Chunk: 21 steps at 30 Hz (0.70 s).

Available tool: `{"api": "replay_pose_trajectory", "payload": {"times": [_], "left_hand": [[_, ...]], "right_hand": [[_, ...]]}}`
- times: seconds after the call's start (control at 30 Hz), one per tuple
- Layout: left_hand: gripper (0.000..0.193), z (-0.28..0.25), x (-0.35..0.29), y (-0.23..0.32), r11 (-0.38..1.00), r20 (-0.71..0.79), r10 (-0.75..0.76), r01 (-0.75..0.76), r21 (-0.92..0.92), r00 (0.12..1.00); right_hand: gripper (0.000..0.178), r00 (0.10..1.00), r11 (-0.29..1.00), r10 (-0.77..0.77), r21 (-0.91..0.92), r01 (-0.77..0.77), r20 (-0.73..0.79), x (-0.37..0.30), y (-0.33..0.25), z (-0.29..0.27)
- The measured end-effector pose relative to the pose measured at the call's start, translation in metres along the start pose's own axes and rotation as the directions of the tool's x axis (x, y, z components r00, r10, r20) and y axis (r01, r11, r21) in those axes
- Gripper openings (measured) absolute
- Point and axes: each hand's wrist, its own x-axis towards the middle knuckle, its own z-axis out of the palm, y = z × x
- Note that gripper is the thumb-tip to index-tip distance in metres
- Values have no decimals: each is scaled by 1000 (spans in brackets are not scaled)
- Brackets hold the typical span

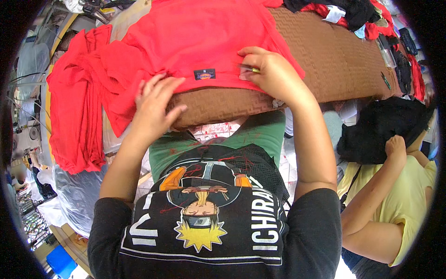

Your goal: The person picks up red and black garments from a pile, turns them over to check different sides, and uses small shears to trim threads from labels and seams.

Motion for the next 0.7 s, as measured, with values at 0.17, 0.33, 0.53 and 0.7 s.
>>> {"api": "replay_pose_trajectory", "payload": {"times": [0.17, 0.33, 0.53, 0.7], "left_hand": [[45, -24, 15, -18, 963, -172, -84, 124, 240, 981], [48, -32, 15, -28, 966, -196, -67, 113, 231, 978], [68, -41, 12, -23, 961, -384, -252, 276, 9, 888], [64, -64, -10, -27, 800, 59, -483, 468, -375, 873]], "right_hand": [[10, 978, 856, 206, 488, -169, -23, 3, -3, -20], [40, 994, 993, 71, 95, -64, -81, 3, -25, -1], [24, 907, 998, 6, -58, -33, -422, 18, -31, 32], [13, 659, 974, 145, 225, 38, -738, 18, -33, -11]]}}
